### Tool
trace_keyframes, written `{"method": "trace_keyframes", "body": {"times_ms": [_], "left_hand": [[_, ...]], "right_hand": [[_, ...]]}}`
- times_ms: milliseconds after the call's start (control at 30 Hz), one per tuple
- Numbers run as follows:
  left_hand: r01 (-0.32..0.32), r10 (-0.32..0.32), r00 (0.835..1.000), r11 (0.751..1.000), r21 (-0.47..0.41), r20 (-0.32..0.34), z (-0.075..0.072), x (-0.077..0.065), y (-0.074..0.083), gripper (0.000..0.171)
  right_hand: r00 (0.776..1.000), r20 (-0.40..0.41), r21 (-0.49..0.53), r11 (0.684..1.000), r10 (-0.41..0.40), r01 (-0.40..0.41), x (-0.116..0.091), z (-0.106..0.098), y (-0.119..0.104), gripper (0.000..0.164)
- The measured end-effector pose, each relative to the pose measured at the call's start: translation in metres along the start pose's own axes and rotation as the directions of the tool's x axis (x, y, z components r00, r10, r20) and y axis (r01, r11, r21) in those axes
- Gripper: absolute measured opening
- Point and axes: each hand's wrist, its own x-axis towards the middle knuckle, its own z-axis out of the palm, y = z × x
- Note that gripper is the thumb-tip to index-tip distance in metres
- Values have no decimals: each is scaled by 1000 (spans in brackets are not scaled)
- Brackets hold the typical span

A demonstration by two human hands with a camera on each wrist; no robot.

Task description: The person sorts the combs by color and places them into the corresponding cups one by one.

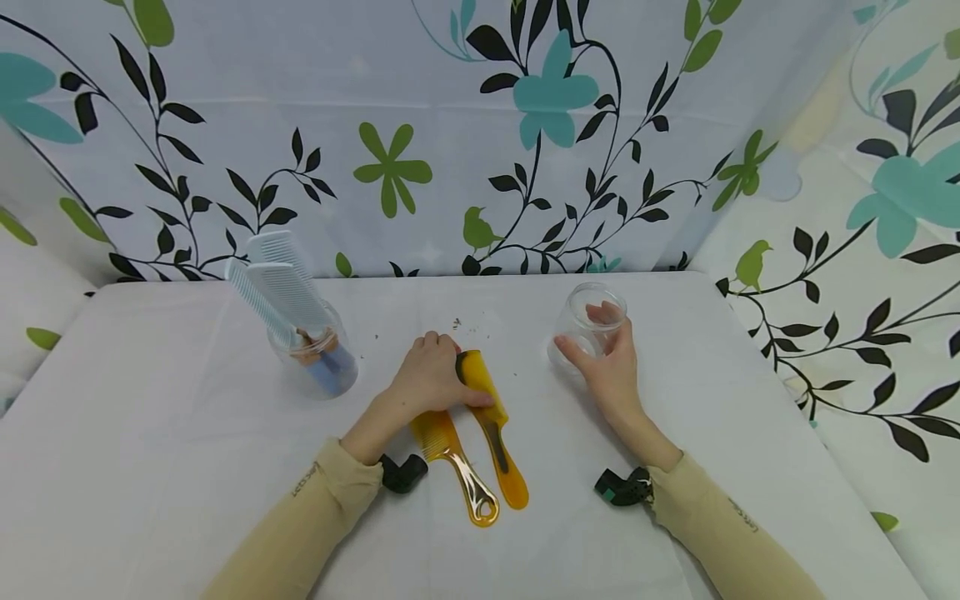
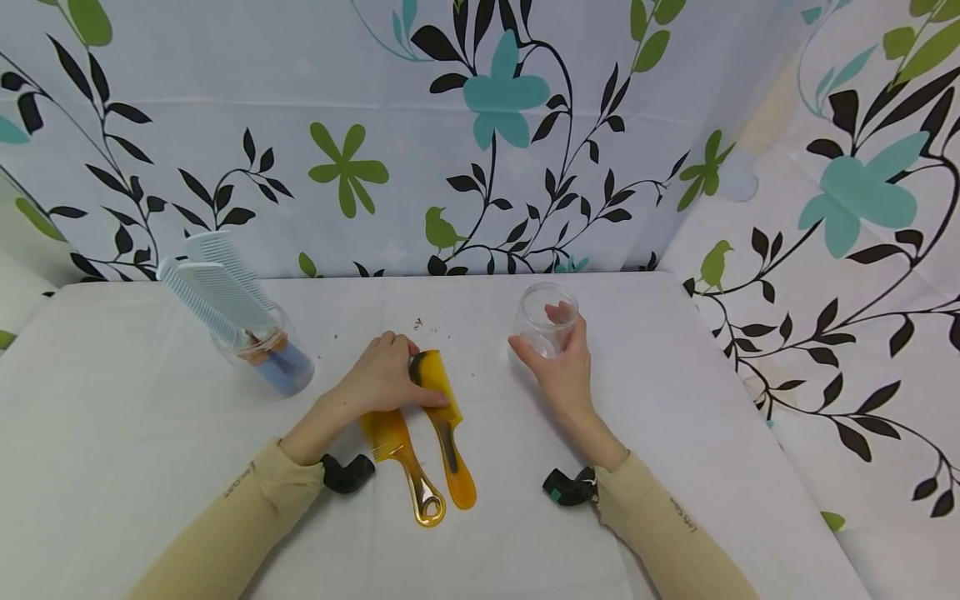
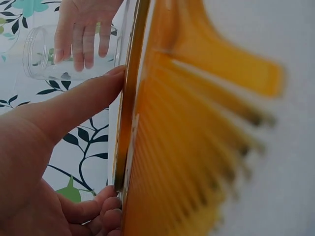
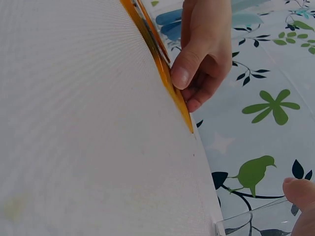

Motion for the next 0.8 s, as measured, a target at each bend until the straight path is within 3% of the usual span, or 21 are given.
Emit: {"method": "trace_keyframes", "body": {"times_ms": [533, 800], "left_hand": [[-2, 6, 999, 998, -70, 49, -2, 6, -6, 89], [65, -51, 996, 977, -205, 71, -4, 6, -7, 90]], "right_hand": [[1000, 13, 21, 1000, 10, -10, 1, 1, -1, 84], [1000, 12, 23, 1000, 10, -10, -1, 0, -1, 83]]}}
